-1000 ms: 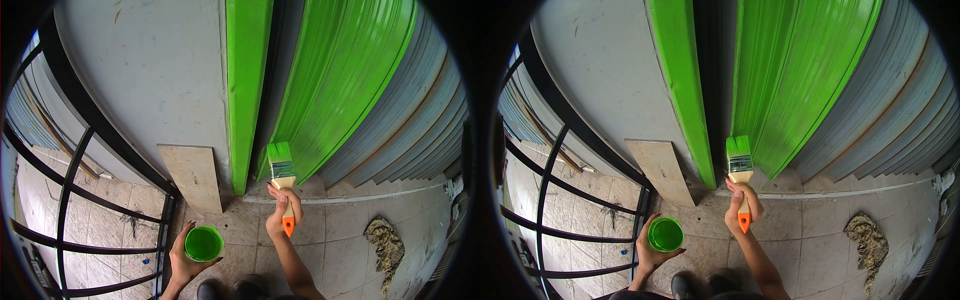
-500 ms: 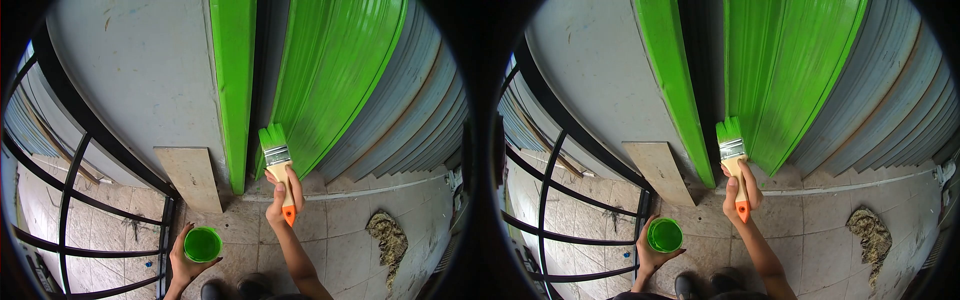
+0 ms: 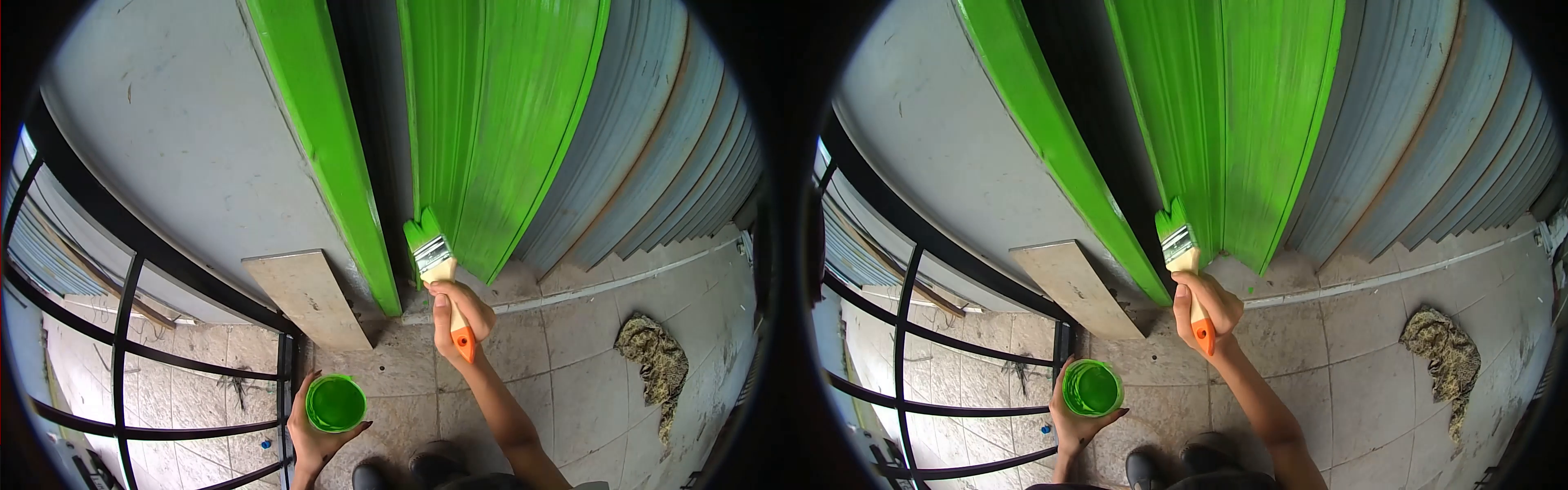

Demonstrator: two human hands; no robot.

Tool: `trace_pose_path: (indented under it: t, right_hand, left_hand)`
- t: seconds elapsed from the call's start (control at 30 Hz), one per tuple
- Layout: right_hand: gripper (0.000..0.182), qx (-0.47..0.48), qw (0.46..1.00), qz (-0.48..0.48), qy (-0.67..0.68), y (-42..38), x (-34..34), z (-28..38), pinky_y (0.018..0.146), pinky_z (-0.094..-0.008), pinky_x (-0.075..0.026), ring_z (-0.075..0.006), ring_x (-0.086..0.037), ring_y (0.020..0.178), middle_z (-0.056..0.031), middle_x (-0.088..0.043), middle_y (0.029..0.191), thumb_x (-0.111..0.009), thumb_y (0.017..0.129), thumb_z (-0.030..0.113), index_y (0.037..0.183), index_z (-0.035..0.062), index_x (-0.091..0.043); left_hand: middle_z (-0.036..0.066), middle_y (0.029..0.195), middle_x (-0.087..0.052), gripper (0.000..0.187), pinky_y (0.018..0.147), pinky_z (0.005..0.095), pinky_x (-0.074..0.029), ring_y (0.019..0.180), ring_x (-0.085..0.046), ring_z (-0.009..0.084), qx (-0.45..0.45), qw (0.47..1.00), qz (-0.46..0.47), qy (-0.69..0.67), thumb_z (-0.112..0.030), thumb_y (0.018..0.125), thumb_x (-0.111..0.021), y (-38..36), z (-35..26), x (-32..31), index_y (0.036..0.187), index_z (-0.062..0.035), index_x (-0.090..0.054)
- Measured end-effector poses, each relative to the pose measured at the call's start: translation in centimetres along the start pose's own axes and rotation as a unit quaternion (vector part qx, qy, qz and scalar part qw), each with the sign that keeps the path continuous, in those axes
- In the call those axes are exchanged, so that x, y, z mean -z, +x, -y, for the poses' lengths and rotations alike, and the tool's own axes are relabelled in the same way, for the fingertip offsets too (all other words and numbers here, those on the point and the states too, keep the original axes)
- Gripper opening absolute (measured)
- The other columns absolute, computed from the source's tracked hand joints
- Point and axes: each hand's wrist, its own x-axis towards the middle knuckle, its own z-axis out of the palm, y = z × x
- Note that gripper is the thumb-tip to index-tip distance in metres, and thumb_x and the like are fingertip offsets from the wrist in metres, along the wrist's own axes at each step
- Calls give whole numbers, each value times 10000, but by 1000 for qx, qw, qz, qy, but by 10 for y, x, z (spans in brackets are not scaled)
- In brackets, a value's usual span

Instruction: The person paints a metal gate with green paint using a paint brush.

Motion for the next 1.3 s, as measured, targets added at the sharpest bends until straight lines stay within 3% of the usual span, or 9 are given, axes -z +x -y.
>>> trace_pose_path:
  t: [0.1, 0.2, 0.37, 0.5, 0.7, 0.97, 1.07, 1.2, 1.3]
  right_hand:
    - [125, 53, 997, -49, 28, 15, 6, 5, 532, -253, -492, -207, -645, 594, -127, -679, 771, -573, 830, 39, 917, -8, -650]
    - [115, -31, 999, -33, 23, -14, 7, -20, 537, -254, -495, -198, -642, 594, -137, -676, 753, -581, 830, 45, 902, -12, -650]
    - [77, -223, 965, -49, 125, -72, 3, -36, 639, -244, -550, -165, -696, 758, -124, -689, 793, -564, 889, -6, 879, -45, -630]
    - [100, -226, 959, -71, 158, -36, -4, -19, 662, -270, -563, -199, -704, 762, -135, -684, 790, -546, 894, 8, 885, -49, -628]
    - [115, -78, 961, -131, 232, 25, -1, 7, 682, -290, -568, -237, -707, 757, -149, -688, 803, -530, 888, 16, 895, -56, -620]
    - [96, -276, 944, -93, 158, -84, 2, -44, 678, -257, -557, -180, -696, 754, -141, -680, 799, -532, 898, -3, 891, -50, -615]
    - [91, -289, 936, -95, 177, -81, -5, -41, 686, -251, -551, -168, -688, 754, -131, -677, 795, -534, 902, -6, 893, -56, -609]
    - [85, -231, 938, -106, 233, -4, -8, -7, 676, -259, -549, -175, -686, 757, -151, -688, 821, -543, 899, 2, 907, -44, -614]
    - [89, -86, 962, -135, 219, 15, -2, 6, 673, -271, -551, -197, -690, 753, -164, -694, 838, -543, 885, 1, 912, -42, -617]
  left_hand:
    - [179, 1193, -603, 1021, 903, 373, -511, 1042, -634, 270, -5, 1000, -1, 16, -291, 473, -945, -3, 3, 1, 1300, 50, -452]
    - [182, 1190, -605, 1030, 901, 368, -512, 1038, -636, 268, -3, 1000, 3, 19, -295, 471, -947, -5, 6, 0, 1297, 63, -448]
    - [176, 1152, -622, 1038, 897, 356, -512, 1022, -639, 249, -4, 1000, 3, 17, -282, 465, -952, -2, 0, -2, 1299, 68, -443]
    - [168, 1130, -631, 1038, 894, 351, -513, 1009, -639, 234, -8, 1000, 9, 28, -269, 467, -953, -1, -4, -3, 1304, 64, -438]
    - [158, 1126, -631, 1035, 899, 343, -509, 1007, -634, 222, 16, 1000, 13, 17, -266, 474, -951, -3, -6, -5, 1309, 60, -434]
    - [150, 1112, -638, 1036, 899, 338, -509, 1004, -636, 215, 12, 1000, 20, 21, -252, 476, -950, -4, -7, -5, 1317, 58, -429]
    - [146, 1090, -648, 1036, 894, 337, -513, 991, -641, 213, 5, 999, 19, 26, -242, 475, -949, -3, -8, -7, 1319, 58, -427]
    - [144, 1077, -653, 1038, 890, 337, -516, 985, -644, 213, -1, 999, 20, 29, -233, 472, -949, -2, -12, -6, 1319, 62, -425]
    - [145, 1076, -653, 1038, 893, 340, -514, 984, -643, 215, -9, 999, 14, 28, -227, 471, -949, -1, -12, -7, 1318, 64, -425]
